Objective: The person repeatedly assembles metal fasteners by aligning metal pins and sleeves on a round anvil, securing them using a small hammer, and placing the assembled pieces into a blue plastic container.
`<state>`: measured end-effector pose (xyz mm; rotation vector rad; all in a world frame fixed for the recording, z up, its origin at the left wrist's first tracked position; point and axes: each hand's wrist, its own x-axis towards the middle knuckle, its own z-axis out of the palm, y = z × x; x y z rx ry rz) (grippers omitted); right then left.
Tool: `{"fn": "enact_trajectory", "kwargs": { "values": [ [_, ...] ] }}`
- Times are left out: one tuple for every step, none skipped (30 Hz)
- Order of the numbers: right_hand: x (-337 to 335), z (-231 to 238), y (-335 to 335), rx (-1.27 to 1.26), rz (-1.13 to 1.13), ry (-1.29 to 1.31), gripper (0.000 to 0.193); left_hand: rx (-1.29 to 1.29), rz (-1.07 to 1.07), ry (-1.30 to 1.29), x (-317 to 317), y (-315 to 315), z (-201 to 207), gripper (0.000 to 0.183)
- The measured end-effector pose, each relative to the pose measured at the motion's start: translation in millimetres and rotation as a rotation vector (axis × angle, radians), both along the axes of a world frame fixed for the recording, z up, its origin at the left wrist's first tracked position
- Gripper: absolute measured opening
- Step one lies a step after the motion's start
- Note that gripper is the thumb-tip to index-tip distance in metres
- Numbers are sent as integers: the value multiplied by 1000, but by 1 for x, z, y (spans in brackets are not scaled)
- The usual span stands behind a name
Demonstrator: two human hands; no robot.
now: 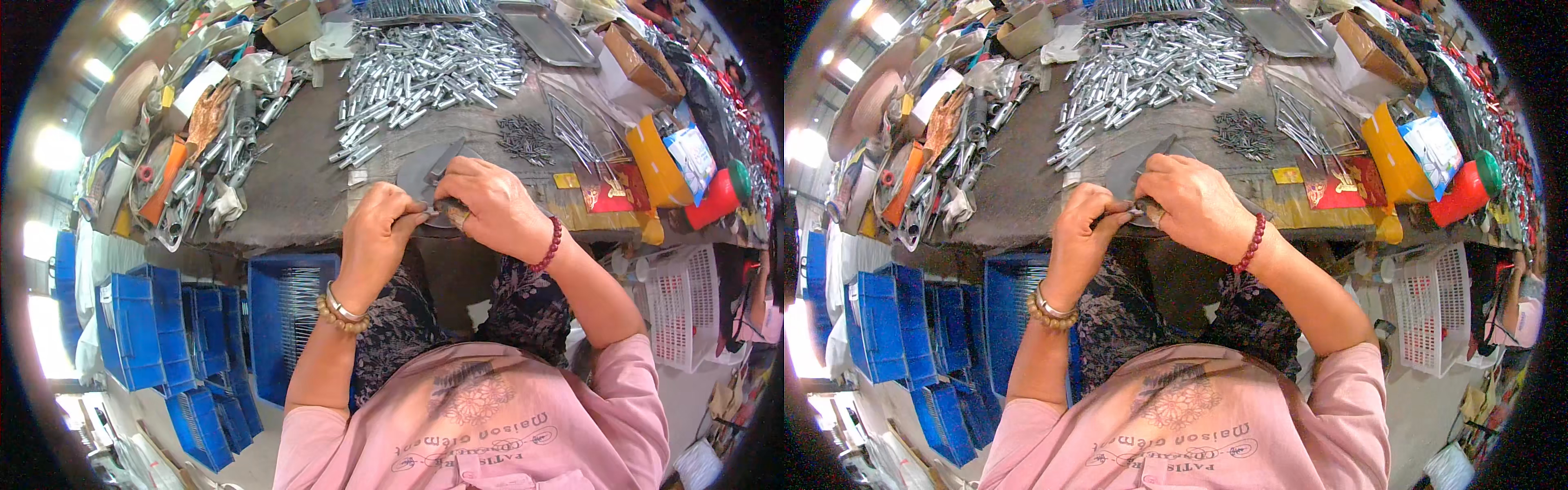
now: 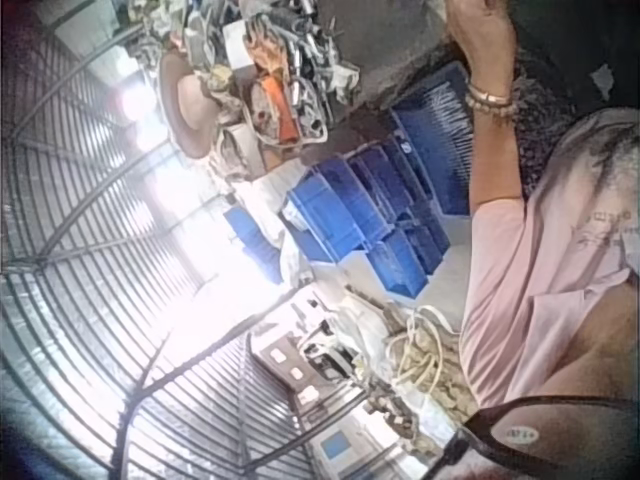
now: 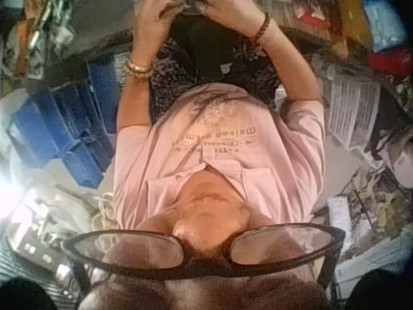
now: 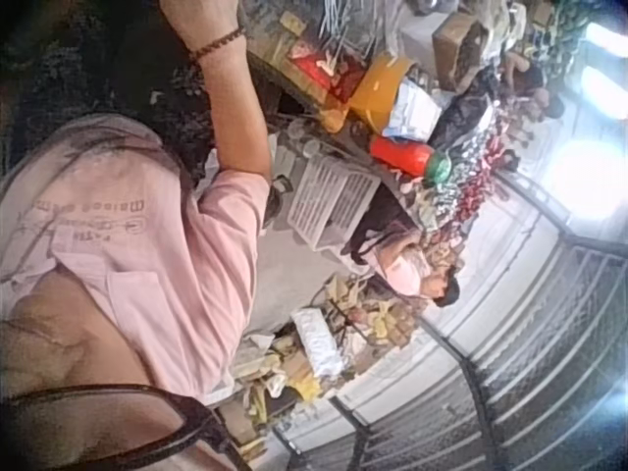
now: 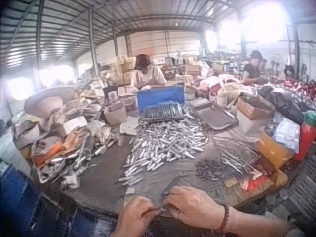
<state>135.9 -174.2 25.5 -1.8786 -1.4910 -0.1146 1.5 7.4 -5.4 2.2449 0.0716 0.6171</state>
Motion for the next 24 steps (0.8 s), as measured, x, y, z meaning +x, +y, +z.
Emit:
{"fn": "enact_trajectory", "kwargs": {
  "values": [
    [0,1,0,-1,1,1,19,12,-5,-17,0,0,-1,11],
    [0,3,0,-28,4,-42,19,26,-10,-36,1,0,-1,11],
    [1,6,1,-54,7,-87,20,28,-9,-40,1,0,-1,11],
    [0,8,4,-43,13,-96,20,40,-19,-59,1,2,-1,12],
    [-4,11,5,-72,4,-188,15,54,-30,-80,2,4,1,13],
    [-10,14,6,-98,-7,-282,11,70,-21,-95,0,3,2,13],
    [-17,15,9,-154,-61,-400,6,83,-15,-80,-2,2,2,12],
    [-23,19,11,-180,-72,-443,4,98,-8,-68,-2,2,2,12],
    [-27,22,11,-204,-84,-488,4,136,5,-97,-2,1,0,13],
    [-29,22,11,-196,-96,-474,4,105,0,-81,-3,1,-2,13],
    [-30,18,8,-197,-109,-455,4,66,-10,-61,-4,-1,-4,13],
    [-29,14,8,-180,-126,-437,3,81,-8,-88,-2,0,-2,13],
    [-29,11,6,-168,-124,-453,3,97,-10,-96,-4,-1,-1,13],
    [-29,7,4,-158,-129,-424,3,109,-14,-101,-5,-3,1,13],
    [-29,5,2,-150,-135,-393,2,114,-11,-113,-4,-4,2,13],
    [-31,4,2,-129,-142,-390,2,94,-7,-93,-6,-4,4,13],
    [-30,3,1,-123,-140,-396,2,73,-3,-71,-7,-5,6,13],
    [-29,3,-1,-132,-128,-378,7,77,-1,-75,-8,-6,7,13],
    [-27,5,0,-139,-118,-362,14,66,3,-66,-7,-5,8,12],
    [-28,9,-4,-133,-118,-366,14,54,7,-54,-8,-4,9,12],
    [-31,17,-11,-123,-159,-272,24,58,8,-56,-10,-5,8,12],
    [-29,23,-16,-110,-195,-184,35,55,14,-37,-11,-5,7,11],
    [-26,23,-20,-106,-190,-190,35,50,19,-14,-11,-6,7,11],
    [-23,22,-26,-137,-288,-195,42,51,26,-18,-10,-6,8,11]
  ]
}}
